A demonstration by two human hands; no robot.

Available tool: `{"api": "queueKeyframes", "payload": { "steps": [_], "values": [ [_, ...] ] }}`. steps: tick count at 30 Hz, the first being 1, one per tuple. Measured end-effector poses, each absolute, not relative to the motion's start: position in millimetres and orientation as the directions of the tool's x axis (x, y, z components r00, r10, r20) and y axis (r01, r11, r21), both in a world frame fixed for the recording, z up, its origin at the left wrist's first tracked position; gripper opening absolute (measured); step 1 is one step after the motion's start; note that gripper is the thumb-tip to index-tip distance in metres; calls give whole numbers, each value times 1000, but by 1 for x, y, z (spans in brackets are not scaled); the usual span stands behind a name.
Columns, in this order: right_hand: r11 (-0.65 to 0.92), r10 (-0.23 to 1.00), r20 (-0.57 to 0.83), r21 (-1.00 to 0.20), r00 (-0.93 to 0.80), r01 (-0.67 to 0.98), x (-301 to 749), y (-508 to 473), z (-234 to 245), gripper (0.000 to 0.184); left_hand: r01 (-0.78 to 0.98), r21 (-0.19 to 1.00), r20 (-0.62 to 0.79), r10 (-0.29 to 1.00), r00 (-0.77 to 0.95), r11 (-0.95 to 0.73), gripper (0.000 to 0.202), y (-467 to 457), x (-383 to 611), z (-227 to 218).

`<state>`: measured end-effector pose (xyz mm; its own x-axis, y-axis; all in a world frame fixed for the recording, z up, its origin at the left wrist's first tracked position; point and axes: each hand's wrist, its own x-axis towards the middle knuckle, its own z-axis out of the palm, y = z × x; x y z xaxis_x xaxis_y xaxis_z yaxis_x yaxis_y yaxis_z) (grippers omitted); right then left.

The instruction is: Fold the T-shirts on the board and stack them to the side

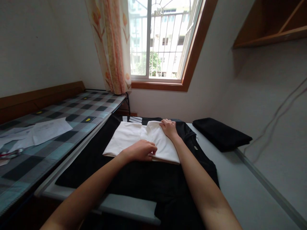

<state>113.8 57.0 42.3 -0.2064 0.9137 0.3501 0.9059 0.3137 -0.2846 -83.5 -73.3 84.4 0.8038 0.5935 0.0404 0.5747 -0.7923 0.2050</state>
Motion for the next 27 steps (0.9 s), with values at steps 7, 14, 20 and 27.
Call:
{"api": "queueKeyframes", "payload": {
  "steps": [7,14,20,27],
  "values": [
    [190,967,224,-312,-122,931,129,59,36,39,700,438,75,799,597,-564,30,-62,-83,68],
    [89,992,110,-354,-53,931,143,62,39,45,917,277,48,958,284,-286,48,-52,-85,54],
    [131,984,155,-292,-88,948,123,54,38,43,762,596,18,953,302,-253,58,-48,-84,46],
    [159,982,151,-303,-117,940,118,57,32,36,636,772,-200,941,275,-22,53,-44,-89,56]
  ]
}}
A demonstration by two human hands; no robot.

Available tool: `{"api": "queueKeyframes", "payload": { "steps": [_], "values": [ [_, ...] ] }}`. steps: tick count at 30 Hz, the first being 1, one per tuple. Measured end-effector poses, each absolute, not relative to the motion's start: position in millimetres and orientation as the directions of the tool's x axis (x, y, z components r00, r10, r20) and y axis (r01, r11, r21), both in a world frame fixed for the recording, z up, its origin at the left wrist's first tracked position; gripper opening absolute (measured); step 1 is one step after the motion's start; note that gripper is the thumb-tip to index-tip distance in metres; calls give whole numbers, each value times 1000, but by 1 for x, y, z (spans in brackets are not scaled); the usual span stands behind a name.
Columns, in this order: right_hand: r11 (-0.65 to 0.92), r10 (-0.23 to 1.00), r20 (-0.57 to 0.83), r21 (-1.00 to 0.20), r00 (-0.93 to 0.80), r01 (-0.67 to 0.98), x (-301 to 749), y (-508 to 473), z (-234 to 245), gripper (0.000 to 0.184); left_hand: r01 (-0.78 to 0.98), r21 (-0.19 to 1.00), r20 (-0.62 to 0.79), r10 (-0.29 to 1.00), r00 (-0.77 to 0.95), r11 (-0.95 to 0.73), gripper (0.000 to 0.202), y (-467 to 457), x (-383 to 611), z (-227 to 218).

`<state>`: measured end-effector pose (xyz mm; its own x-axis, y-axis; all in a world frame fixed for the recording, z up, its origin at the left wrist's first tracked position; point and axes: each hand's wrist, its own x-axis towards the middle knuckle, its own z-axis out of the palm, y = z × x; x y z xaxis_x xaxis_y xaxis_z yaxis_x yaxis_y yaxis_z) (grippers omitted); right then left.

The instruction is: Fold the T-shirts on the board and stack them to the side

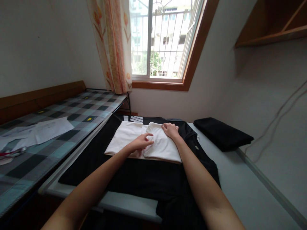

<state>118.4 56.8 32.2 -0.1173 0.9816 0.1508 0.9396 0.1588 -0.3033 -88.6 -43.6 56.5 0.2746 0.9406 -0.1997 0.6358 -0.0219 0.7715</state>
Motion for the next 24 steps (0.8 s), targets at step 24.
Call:
{"api": "queueKeyframes", "payload": {
  "steps": [24],
  "values": [
    [356,934,50,-182,-353,916,90,47,22,55,960,167,295,941,168,-224,32,-39,-101,51]
  ]
}}
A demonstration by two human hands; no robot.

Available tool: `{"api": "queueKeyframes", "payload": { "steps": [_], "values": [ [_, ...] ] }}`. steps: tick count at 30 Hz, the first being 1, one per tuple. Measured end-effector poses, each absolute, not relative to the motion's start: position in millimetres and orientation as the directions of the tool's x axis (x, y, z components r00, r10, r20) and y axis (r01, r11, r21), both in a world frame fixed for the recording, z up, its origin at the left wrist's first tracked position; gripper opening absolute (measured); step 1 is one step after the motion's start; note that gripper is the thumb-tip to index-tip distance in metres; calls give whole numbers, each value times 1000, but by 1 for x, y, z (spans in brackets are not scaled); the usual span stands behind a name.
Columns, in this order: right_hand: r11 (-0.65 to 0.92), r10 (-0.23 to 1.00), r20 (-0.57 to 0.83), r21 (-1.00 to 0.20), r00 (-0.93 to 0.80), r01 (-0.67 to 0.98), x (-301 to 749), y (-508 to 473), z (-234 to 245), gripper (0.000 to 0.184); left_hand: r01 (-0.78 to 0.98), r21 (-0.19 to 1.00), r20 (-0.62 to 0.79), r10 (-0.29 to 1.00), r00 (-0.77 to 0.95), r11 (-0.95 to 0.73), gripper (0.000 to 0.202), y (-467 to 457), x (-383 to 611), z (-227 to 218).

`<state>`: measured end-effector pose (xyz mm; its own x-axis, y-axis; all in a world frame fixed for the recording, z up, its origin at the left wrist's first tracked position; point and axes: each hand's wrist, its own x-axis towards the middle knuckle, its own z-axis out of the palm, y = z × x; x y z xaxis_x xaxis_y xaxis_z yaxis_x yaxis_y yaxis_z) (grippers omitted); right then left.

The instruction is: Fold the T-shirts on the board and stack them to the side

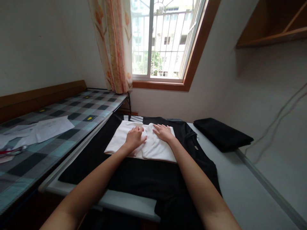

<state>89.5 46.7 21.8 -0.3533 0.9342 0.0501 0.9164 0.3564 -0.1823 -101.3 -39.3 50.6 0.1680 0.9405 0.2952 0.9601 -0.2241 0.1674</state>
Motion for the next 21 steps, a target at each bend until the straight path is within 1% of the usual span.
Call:
{"api": "queueKeyframes", "payload": {
  "steps": [2,5,9,14,17,21],
  "values": [
    [357,934,49,-185,-355,916,90,47,23,55,979,129,220,968,124,-155,38,-38,-106,50],
    [357,934,44,-195,-355,914,89,46,25,56,988,105,158,983,98,-115,37,-39,-107,50],
    [359,933,44,-204,-357,911,89,45,26,56,994,65,153,985,79,-89,29,-39,-104,52],
    [362,932,53,-198,-359,911,89,45,26,56,991,24,135,982,128,-132,19,-38,-102,55],
    [353,935,50,-196,-350,915,88,45,26,57,989,28,148,979,140,-146,18,-38,-101,58],
    [349,937,58,-195,-345,916,88,46,25,57,987,63,178,975,132,-145,17,-38,-98,57]
  ]
}}
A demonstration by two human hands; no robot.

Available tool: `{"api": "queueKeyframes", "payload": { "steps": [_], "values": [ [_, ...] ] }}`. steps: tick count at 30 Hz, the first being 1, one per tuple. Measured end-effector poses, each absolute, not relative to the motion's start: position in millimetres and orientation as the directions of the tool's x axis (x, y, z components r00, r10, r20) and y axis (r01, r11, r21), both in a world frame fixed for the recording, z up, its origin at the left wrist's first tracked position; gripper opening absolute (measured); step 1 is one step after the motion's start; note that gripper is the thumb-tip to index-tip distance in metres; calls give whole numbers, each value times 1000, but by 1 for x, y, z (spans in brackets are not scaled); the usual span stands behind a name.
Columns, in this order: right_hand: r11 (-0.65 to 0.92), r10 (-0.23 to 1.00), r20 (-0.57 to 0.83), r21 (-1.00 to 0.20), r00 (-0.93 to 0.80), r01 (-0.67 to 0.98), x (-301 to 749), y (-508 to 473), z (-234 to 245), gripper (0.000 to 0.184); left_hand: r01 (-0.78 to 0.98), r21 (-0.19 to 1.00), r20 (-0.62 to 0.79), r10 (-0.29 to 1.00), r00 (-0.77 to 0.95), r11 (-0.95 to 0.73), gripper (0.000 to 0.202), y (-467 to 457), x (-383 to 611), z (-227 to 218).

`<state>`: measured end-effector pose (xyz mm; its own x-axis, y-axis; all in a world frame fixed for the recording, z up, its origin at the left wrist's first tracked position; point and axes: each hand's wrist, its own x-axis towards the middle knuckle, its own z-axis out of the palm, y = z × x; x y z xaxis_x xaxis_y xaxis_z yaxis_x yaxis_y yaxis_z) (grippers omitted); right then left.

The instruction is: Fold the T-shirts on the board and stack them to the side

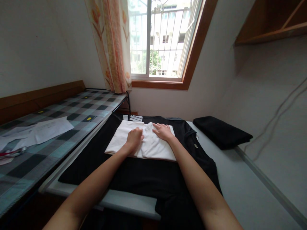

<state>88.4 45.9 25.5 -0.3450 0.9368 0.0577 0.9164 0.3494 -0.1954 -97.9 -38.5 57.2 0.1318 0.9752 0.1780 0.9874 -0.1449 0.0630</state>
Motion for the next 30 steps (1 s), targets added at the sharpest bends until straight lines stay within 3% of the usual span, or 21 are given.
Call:
{"api": "queueKeyframes", "payload": {
  "steps": [10,15,18,21,24,30],
  "values": [
    [365,931,111,-233,-348,901,88,47,23,54,977,113,230,961,153,-183,24,-41,-88,43],
    [259,952,264,-412,-158,874,108,55,38,39,848,175,230,858,459,-500,25,-46,-90,51],
    [78,981,192,-505,24,859,134,62,46,34,723,197,186,750,635,-662,25,-49,-91,59],
    [-13,991,102,-555,84,832,153,64,48,32,666,243,106,702,704,-705,29,-55,-91,69],
    [7,994,98,-521,52,854,149,62,45,32,643,287,-14,668,744,-710,35,-62,-92,78],
    [231,971,145,-370,-190,900,102,53,39,36,673,285,-147,662,735,-683,56,-73,-96,88]
  ]
}}
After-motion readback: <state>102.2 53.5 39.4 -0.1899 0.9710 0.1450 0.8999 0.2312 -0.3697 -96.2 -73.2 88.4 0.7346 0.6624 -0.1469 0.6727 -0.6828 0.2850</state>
